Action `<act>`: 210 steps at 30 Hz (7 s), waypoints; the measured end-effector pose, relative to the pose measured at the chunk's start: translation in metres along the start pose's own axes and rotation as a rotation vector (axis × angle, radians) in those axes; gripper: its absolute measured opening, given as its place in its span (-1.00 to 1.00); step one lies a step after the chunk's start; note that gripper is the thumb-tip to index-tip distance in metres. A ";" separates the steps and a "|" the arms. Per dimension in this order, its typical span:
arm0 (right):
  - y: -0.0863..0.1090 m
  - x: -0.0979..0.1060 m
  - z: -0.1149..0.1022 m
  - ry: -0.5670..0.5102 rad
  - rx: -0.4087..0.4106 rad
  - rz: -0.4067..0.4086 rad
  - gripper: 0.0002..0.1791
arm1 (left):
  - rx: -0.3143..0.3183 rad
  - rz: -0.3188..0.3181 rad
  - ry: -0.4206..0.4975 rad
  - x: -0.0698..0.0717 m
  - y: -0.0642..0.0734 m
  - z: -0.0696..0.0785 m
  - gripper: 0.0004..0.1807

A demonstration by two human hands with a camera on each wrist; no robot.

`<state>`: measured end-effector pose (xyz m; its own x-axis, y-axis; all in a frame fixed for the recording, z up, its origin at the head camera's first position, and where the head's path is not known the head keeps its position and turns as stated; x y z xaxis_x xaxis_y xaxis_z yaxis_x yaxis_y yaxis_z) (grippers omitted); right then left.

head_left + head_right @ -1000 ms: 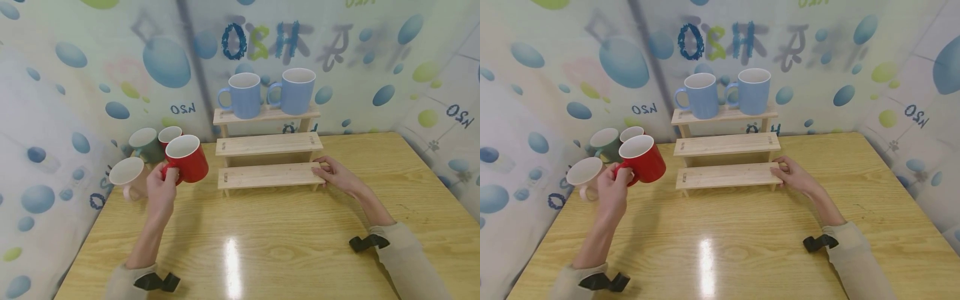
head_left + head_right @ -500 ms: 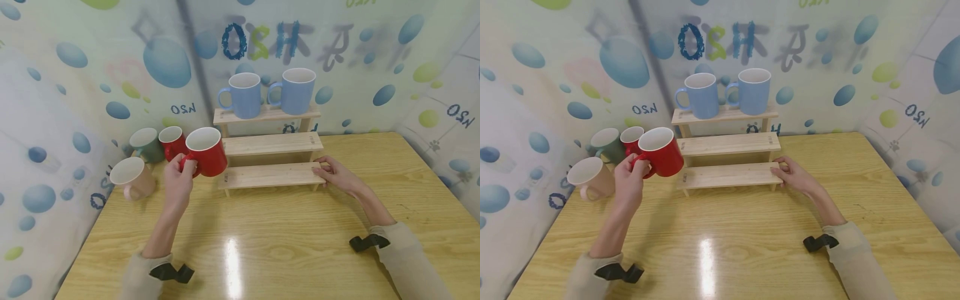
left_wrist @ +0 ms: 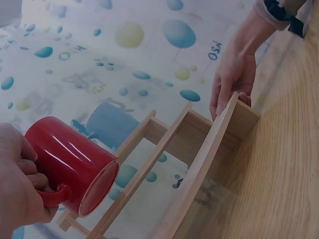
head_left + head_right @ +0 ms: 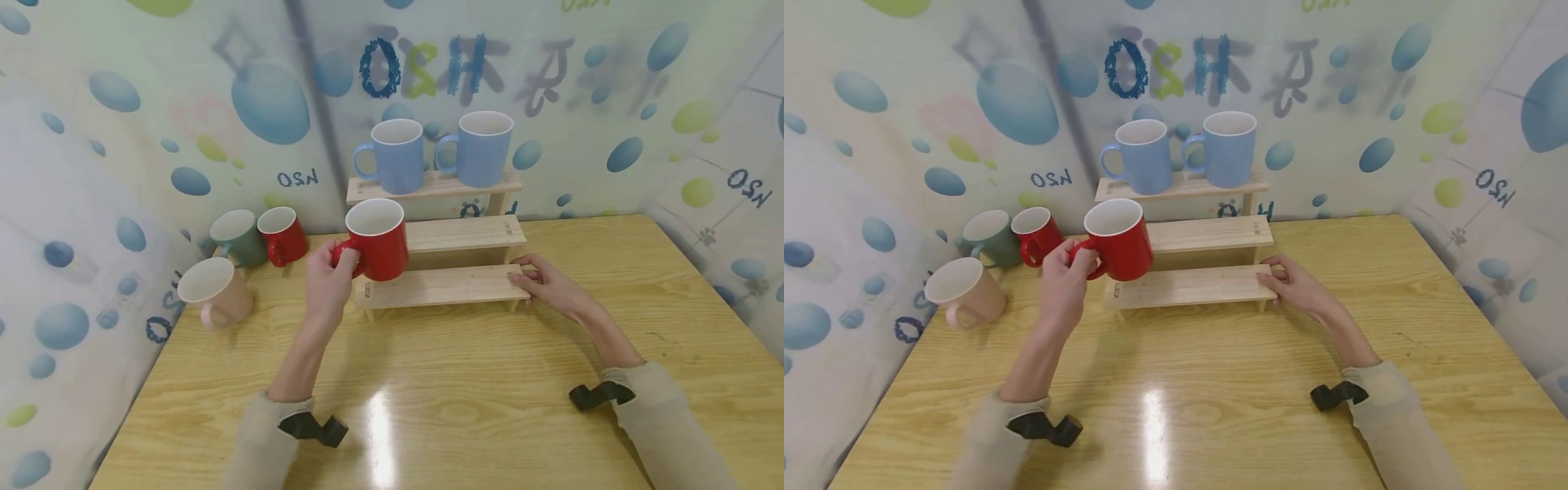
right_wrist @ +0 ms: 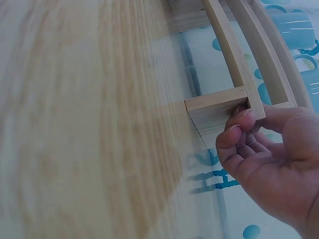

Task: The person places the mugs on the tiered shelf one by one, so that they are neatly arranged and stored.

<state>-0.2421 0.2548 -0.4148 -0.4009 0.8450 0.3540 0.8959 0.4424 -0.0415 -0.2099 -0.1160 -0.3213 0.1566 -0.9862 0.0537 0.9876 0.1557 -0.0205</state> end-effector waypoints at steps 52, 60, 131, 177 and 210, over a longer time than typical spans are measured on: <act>-0.001 0.000 0.003 -0.003 -0.022 0.015 -0.45 | -0.055 -0.447 0.088 -0.115 -0.061 -0.005 -0.72; -0.001 0.000 0.005 -0.015 -0.023 0.016 -0.45 | -0.036 -0.509 0.105 -0.127 -0.072 -0.006 -0.72; -0.002 -0.003 0.002 -0.047 -0.026 0.016 -0.44 | -0.273 -0.307 -0.027 -0.095 -0.076 -0.021 -0.52; -0.001 -0.002 0.001 -0.041 -0.027 0.030 -0.42 | -0.238 0.137 -0.058 0.048 -0.069 -0.036 -0.74; -0.001 -0.002 0.004 -0.027 -0.041 0.031 -0.41 | 0.099 0.222 -0.153 0.129 -0.084 -0.085 -0.29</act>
<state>-0.2429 0.2542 -0.4186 -0.3776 0.8660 0.3279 0.9147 0.4039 -0.0135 -0.2732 -0.2606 -0.3976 0.3614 -0.9088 0.2085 0.9242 0.3787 0.0489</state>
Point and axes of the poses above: each hand's wrist, its own y-axis away from the middle knuckle, its own x-axis out of the back of the hand, z = x × y, the point moved 3 cm from there along -y, towards the middle knuckle, and after that the axes turned 9 degrees about x, right-handed, at the moved point
